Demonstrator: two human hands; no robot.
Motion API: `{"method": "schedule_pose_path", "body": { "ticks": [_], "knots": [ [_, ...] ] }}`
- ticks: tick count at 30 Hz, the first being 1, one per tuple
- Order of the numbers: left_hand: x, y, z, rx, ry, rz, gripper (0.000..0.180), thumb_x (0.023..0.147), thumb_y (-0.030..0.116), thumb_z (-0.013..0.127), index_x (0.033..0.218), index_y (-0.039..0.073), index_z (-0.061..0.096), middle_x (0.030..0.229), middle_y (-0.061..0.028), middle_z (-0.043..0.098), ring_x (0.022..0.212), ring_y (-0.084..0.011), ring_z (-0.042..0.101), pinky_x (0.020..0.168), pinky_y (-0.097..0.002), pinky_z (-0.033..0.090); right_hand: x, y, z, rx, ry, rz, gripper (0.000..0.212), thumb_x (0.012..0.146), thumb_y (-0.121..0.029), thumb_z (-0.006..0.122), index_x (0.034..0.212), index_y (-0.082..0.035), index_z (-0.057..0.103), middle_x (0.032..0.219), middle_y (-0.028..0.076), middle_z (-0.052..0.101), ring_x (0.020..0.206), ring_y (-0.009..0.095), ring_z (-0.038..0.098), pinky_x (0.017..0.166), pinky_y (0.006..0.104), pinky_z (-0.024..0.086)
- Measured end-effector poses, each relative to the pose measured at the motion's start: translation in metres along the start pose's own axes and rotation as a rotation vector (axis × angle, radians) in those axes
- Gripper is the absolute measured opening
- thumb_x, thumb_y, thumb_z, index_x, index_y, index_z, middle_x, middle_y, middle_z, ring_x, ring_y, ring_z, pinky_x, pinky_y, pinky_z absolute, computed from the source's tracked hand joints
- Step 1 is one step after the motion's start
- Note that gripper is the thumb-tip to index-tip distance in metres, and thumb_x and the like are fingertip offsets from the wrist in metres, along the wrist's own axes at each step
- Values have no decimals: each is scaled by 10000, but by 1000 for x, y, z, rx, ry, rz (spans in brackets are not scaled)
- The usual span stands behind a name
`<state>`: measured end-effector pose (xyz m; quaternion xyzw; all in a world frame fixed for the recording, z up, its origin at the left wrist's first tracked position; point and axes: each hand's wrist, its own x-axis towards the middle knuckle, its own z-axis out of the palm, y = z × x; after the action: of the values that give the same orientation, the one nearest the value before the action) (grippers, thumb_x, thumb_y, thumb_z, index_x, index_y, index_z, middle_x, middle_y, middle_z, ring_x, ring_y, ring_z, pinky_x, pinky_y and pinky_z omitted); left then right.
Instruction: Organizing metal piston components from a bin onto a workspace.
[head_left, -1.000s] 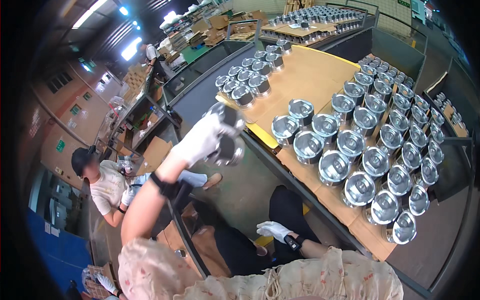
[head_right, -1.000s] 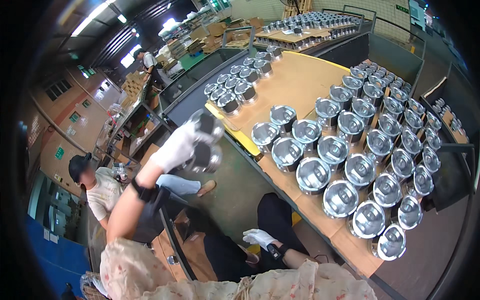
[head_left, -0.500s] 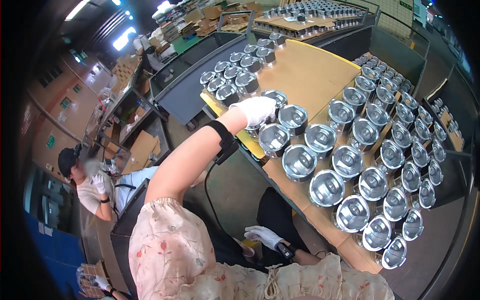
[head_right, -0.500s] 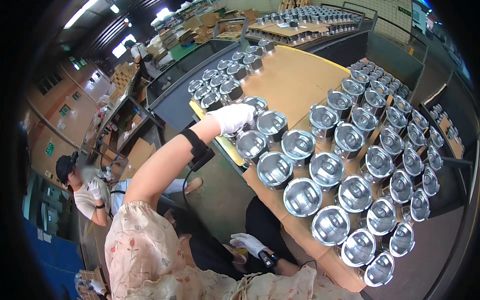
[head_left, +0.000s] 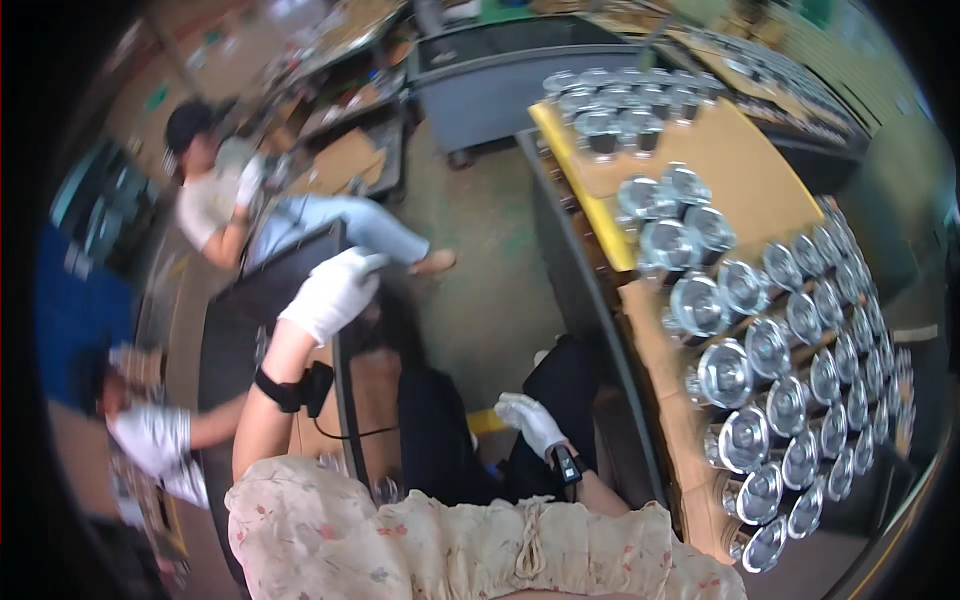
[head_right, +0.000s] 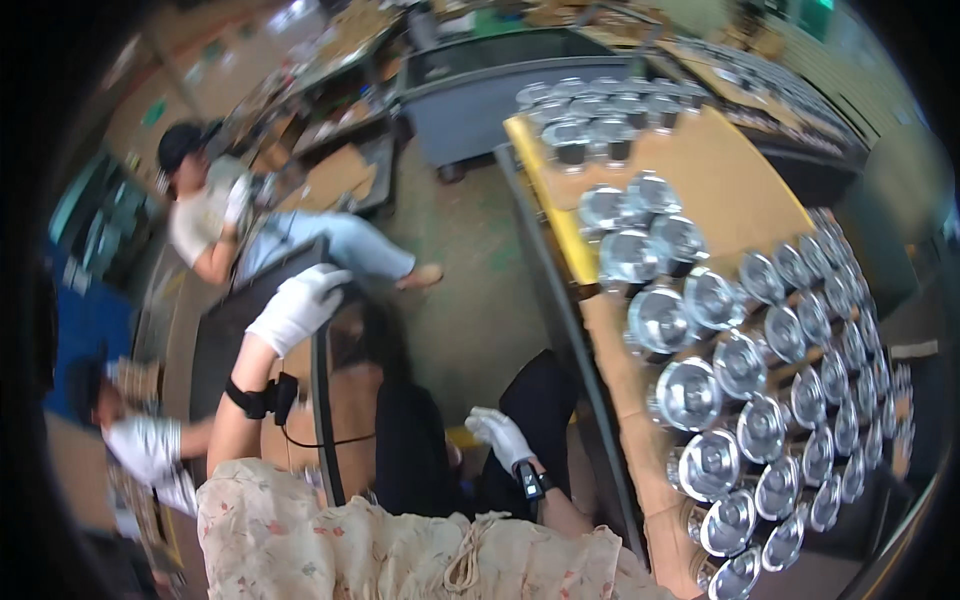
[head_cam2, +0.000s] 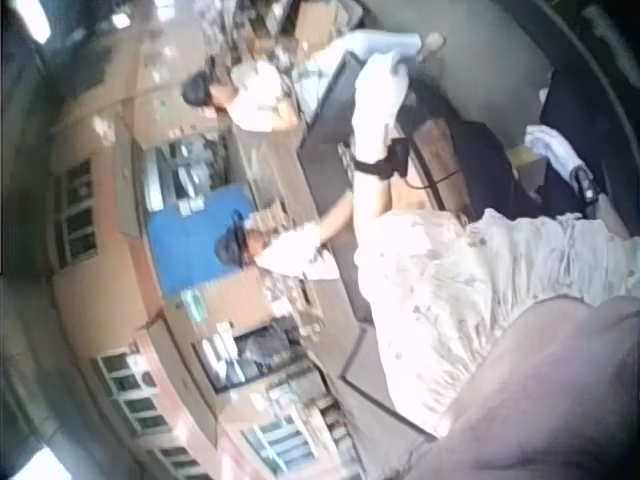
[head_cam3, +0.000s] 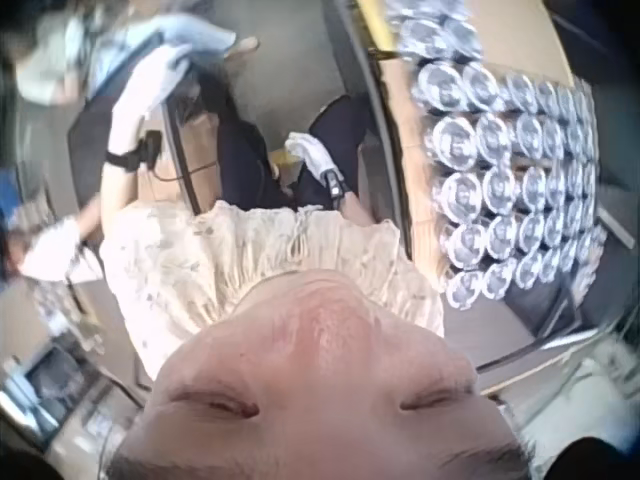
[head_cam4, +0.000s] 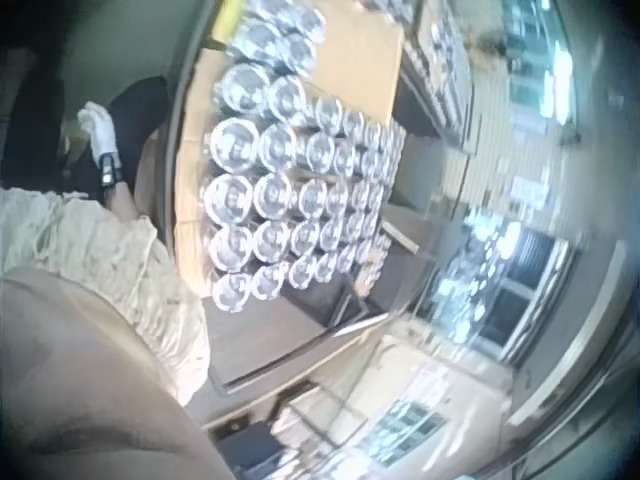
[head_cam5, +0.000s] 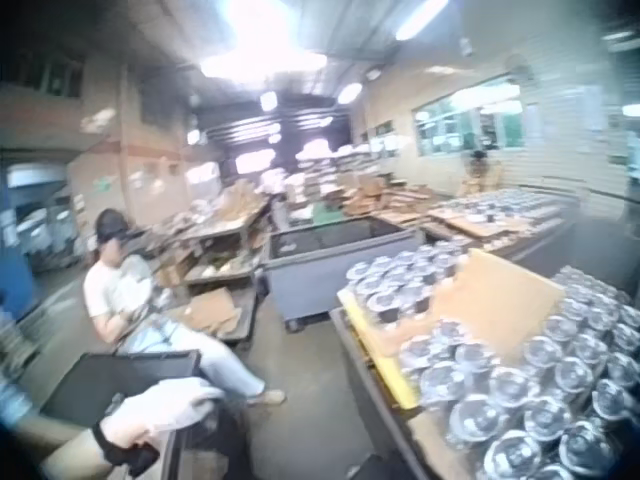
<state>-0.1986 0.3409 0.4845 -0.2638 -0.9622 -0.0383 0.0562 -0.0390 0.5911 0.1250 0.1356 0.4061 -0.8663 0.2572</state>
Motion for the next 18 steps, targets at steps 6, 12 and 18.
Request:
{"method": "schedule_pose_path", "body": {
  "ticks": [6,12,18],
  "knots": [
    [-301,-111,58,37,-173,-814,260,851,238,565,956,51,713,914,-215,682,866,-391,661,777,-462,523,-1,-1,14,-196,-15,-32,316,955,-197,579,1222,-29,596,1117,79,653,1014,165,636,904,315,502],
    [-478,-110,195,-361,-396,-1263,359,843,353,569,1040,86,706,1088,-181,671,1032,-348,626,871,-414,497,16,8,-14,-321,77,95,355,983,-178,519,1284,6,554,1163,109,644,1078,217,621,953,353,504],
    [-512,-61,359,-626,-403,-1301,446,760,336,664,1050,-1,689,1102,-207,669,1057,-352,631,899,-411,500,11,6,-1,-487,129,183,381,973,-209,549,1302,-18,547,1178,91,635,1057,209,629,941,328,500]
  ]
}}
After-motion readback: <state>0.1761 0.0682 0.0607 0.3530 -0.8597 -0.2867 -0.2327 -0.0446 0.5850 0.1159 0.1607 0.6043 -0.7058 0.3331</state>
